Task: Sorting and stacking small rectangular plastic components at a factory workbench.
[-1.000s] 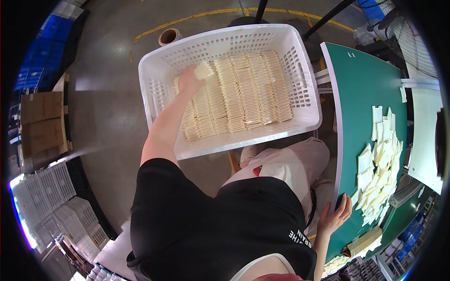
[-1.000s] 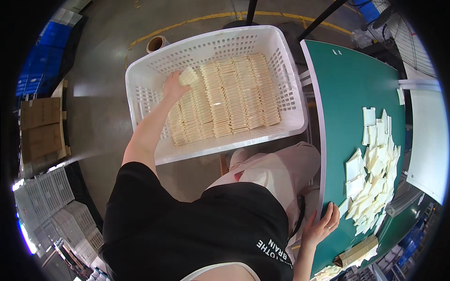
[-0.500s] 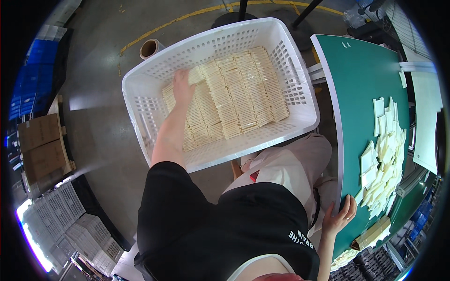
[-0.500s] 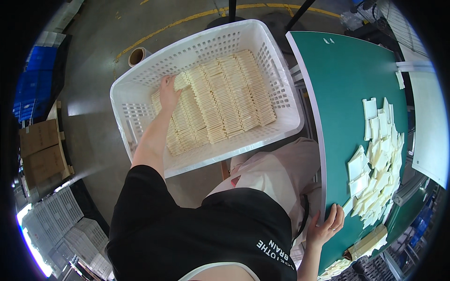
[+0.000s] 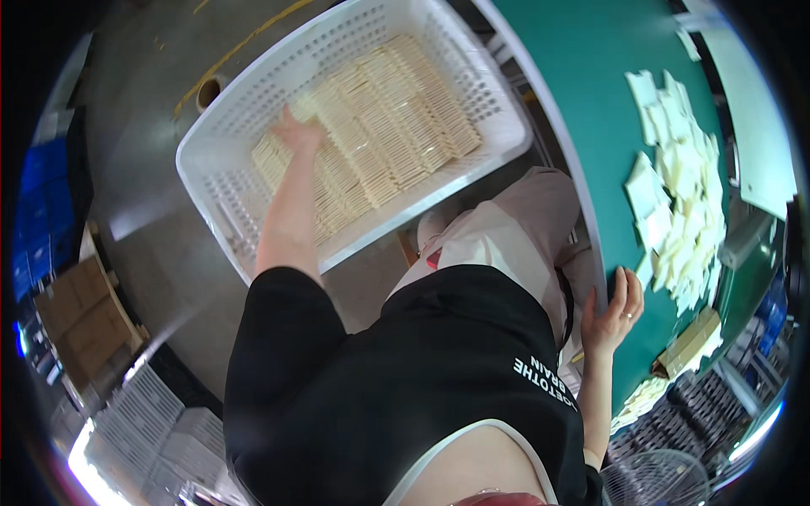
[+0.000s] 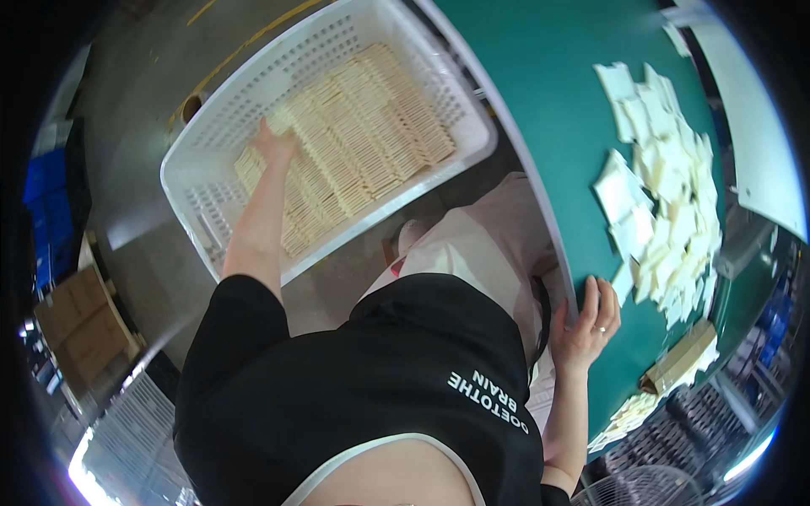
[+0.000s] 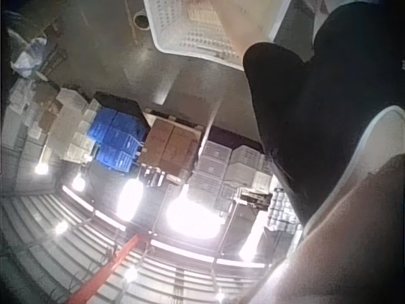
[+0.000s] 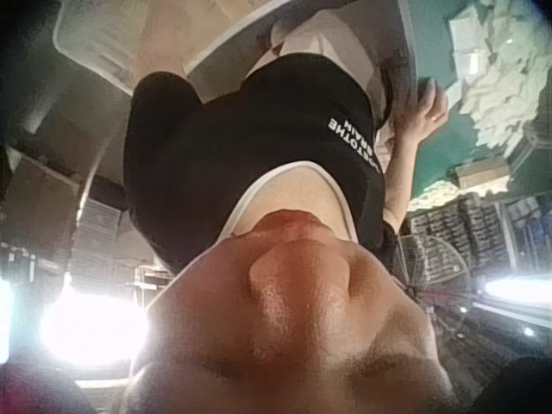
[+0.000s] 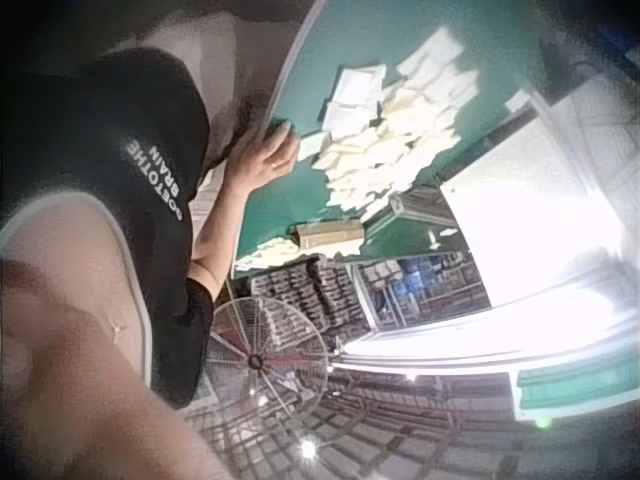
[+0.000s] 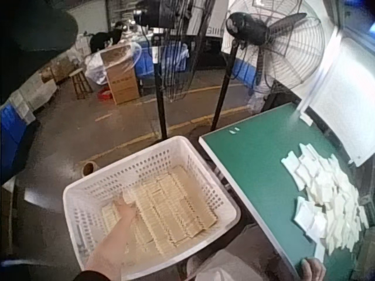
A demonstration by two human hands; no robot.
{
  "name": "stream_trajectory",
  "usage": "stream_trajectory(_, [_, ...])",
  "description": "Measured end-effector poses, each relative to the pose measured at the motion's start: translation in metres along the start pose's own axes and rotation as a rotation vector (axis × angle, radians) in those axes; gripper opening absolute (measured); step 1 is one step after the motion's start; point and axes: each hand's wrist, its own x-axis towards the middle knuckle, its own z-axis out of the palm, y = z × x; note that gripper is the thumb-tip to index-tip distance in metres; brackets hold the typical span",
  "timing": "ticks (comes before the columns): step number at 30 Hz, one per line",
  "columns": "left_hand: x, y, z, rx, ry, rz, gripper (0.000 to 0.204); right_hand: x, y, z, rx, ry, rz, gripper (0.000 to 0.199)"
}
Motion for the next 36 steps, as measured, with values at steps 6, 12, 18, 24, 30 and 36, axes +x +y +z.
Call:
stream_trajectory(6, [-0.023, -0.026, -0.053, -0.134, 0.282, 0.295, 0.085, 0.01, 0.002, -0.004, 0.218, 0.002, 0.034, 0.066])
stream_trajectory(12, [-0.203, 0.244, -0.185, -1.062, -0.4, 0.683, 0.038, -0.004, 0.043, -0.024, 0.72, 0.237, 0.2, 0.046])
stream_trajectory(18, [-0.397, 0.348, -0.193, -0.929, -1.262, 0.977, 0.02, -0.007, 0.155, -0.019, 0.52, 0.414, 0.451, 0.036])
stream_trajectory(24, [-0.481, 0.376, -0.165, -0.849, -1.833, 0.735, 0.021, 0.014, 0.202, 0.005, 0.383, 0.258, 0.454, 0.054])
stream_trajectory(30, [-0.489, 0.387, -0.155, -0.641, -1.985, 0.582, 0.024, 0.015, 0.221, -0.015, 0.277, 0.08, 0.139, 0.046])
stream_trajectory(36, [-0.493, 0.399, -0.14, -0.679, -2.119, 0.412, 0.03, 0.019, 0.23, -0.012, 0.292, 0.141, 0.071, 0.03])
